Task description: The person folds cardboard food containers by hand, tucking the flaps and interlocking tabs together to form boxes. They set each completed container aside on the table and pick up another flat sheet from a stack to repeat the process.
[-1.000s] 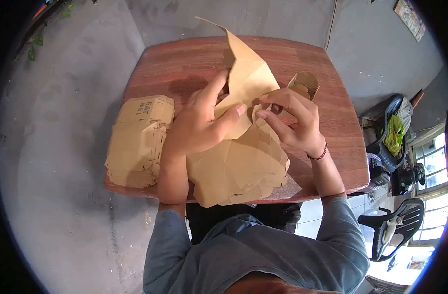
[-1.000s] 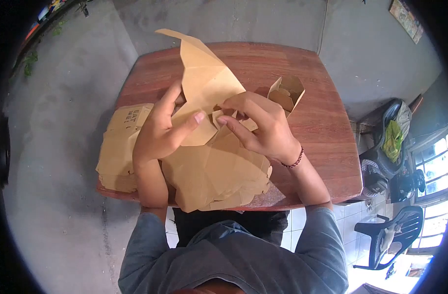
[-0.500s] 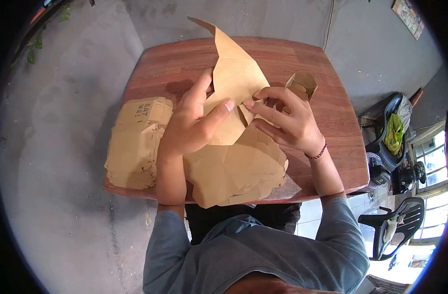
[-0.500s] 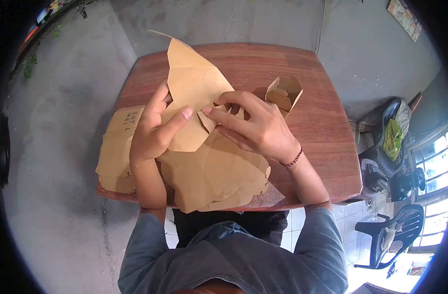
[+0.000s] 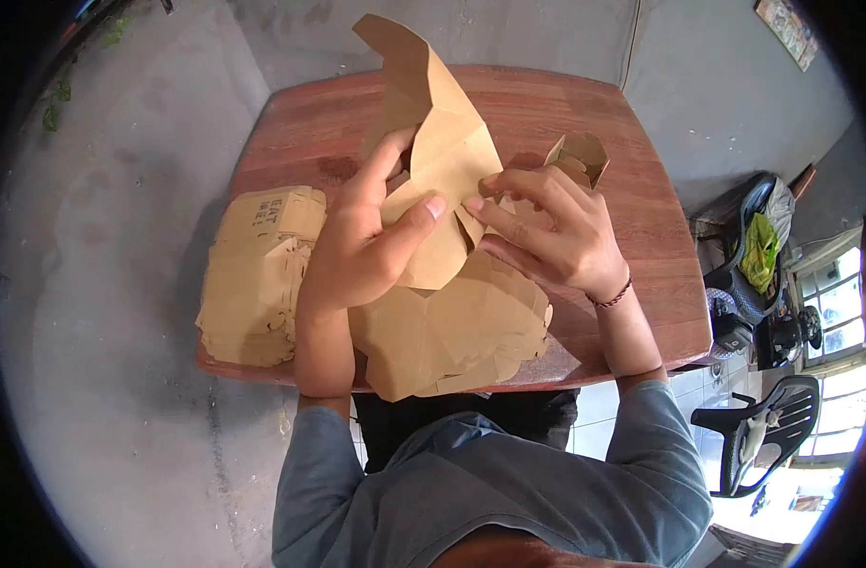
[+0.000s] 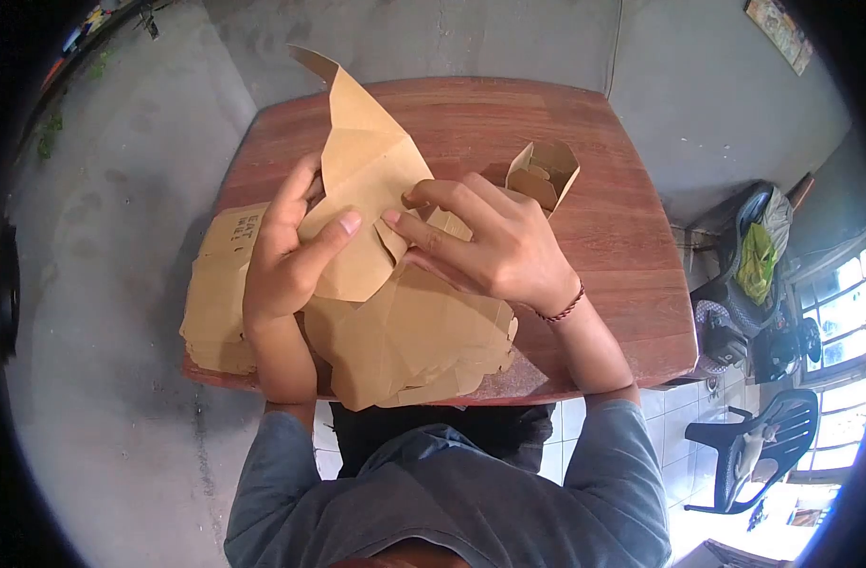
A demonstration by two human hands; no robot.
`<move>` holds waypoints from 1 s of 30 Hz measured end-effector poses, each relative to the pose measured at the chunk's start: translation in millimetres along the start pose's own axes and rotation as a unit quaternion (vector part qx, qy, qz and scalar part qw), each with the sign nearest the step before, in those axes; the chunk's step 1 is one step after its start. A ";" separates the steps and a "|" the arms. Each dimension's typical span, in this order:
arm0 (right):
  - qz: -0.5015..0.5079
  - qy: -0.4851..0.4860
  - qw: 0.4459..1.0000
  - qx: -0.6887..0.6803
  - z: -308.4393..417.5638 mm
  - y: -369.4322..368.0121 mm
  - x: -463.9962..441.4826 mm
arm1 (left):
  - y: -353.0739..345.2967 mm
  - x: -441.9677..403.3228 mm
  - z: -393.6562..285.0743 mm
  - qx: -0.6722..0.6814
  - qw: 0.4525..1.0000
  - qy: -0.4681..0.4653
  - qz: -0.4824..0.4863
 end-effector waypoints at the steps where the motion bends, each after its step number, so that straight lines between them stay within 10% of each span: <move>1: 0.001 0.002 1.000 0.010 0.1 -0.3 0.7 | -0.4 0.0 0.1 0.000 1.000 0.000 0.001; 30: -0.102 -0.015 0.992 0.077 -18.4 -13.1 5.0 | -3.9 2.6 -0.7 0.132 0.989 -0.067 0.009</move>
Point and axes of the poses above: each hand's wrist, its own x-axis away from the middle knuckle, its own y-axis out of the back of the hand, z = x × y, the point moved 5 cm from there along -x, towards the middle knuckle, and after that the axes turned 11 degrees about -y, right-handed, at the moved point
